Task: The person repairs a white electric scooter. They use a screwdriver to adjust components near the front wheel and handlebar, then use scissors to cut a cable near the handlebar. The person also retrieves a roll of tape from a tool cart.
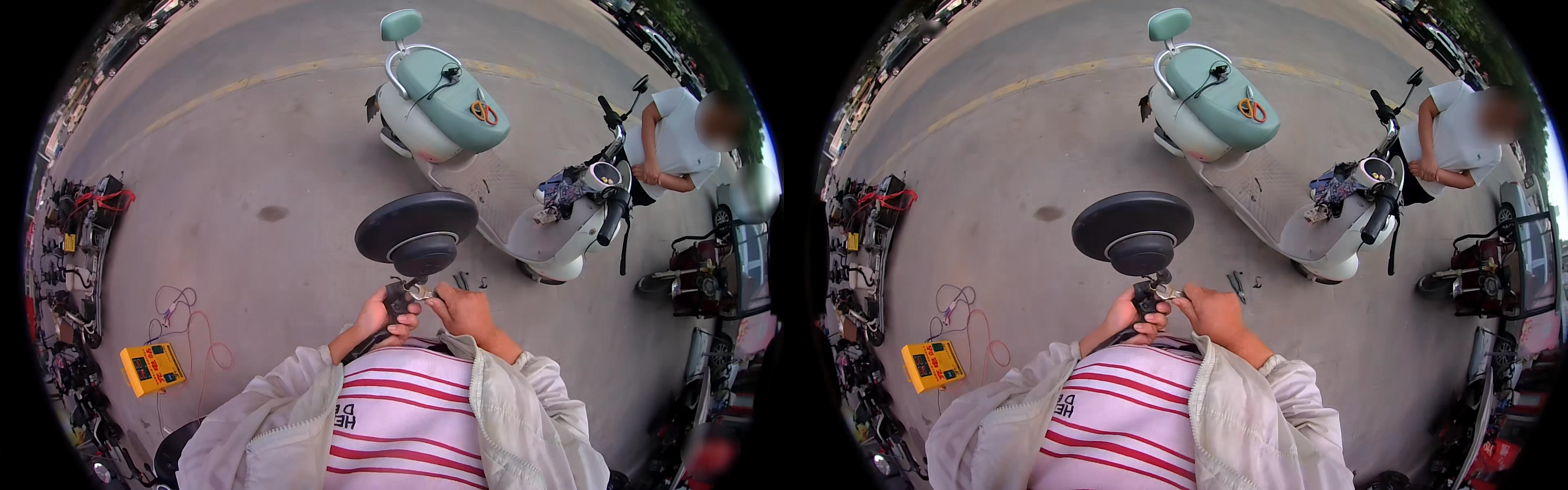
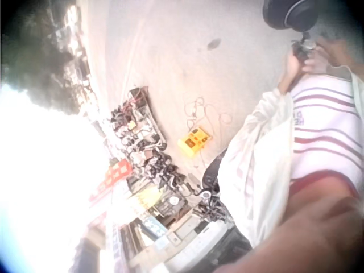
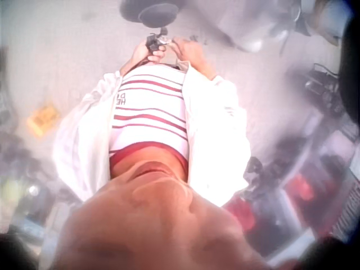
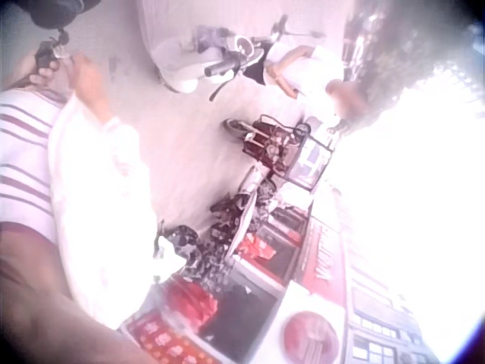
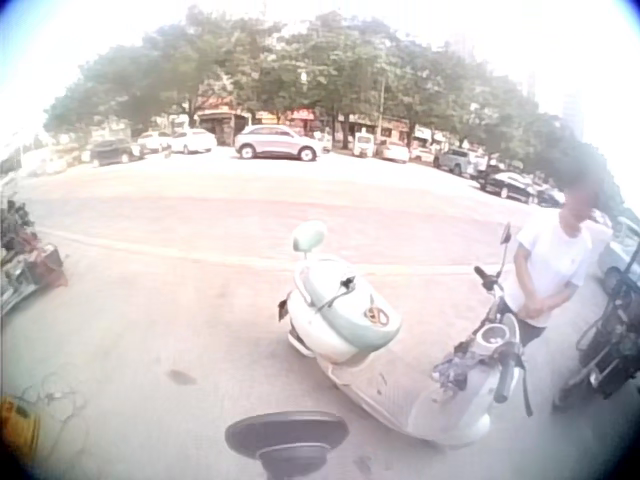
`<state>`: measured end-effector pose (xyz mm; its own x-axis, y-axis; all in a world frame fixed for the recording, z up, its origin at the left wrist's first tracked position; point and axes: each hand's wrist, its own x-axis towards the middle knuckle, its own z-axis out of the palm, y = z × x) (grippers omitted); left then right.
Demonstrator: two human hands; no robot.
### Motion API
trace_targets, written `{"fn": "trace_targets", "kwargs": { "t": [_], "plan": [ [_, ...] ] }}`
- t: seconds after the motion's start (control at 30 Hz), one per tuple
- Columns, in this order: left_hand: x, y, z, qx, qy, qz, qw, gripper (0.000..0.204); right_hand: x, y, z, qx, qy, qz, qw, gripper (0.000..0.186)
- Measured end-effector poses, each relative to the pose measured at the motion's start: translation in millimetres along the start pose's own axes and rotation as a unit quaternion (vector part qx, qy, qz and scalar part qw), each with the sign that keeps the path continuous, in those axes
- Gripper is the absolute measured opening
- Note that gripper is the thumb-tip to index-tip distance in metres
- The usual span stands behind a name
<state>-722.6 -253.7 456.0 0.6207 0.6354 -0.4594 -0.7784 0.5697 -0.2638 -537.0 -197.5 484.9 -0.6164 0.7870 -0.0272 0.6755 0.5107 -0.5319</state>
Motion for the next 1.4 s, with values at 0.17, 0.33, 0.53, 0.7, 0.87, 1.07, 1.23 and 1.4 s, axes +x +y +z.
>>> {"fn": "trace_targets", "kwargs": {
  "t": [0.17, 0.33, 0.53, 0.7, 0.87, 1.07, 1.23, 1.4],
  "plan": [
    [-9, 31, -21, -0.036, 0.106, 0.191, 0.975, 0.028, -5, 41, 16, 0.071, 0.009, 0.057, 0.996, 0.03],
    [-16, 24, -76, -0.085, 0.226, 0.319, 0.917, 0.029, -7, 30, 31, 0.2, -0.011, 0.144, 0.969, 0.027],
    [-31, -32, -140, -0.13, 0.106, 0.276, 0.946, 0.037, 61, 18, 2, 0.288, 0.032, -0.051, 0.956, 0.075],
    [-27, -79, -165, -0.161, 0.166, 0.236, 0.944, 0.041, 87, 24, 32, 0.47, -0.255, -0.073, 0.842, 0.056],
    [-2, -106, -198, -0.172, 0.234, 0.27, 0.918, 0.035, 72, 47, 73, 0.543, -0.405, 0.136, 0.723, 0.022],
    [41, -93, -293, -0.179, 0.364, 0.238, 0.883, 0.031, 48, 127, 185, 0.581, -0.393, 0.281, 0.655, 0.025],
    [119, -59, -434, -0.152, 0.441, 0.234, 0.853, 0.031, 48, 197, 303, 0.535, -0.323, 0.372, 0.686, 0.033],
    [197, -25, -528, -0.216, 0.451, 0.31, 0.809, 0.03, 62, 257, 405, 0.507, -0.304, 0.426, 0.685, 0.048]
  ]
}}
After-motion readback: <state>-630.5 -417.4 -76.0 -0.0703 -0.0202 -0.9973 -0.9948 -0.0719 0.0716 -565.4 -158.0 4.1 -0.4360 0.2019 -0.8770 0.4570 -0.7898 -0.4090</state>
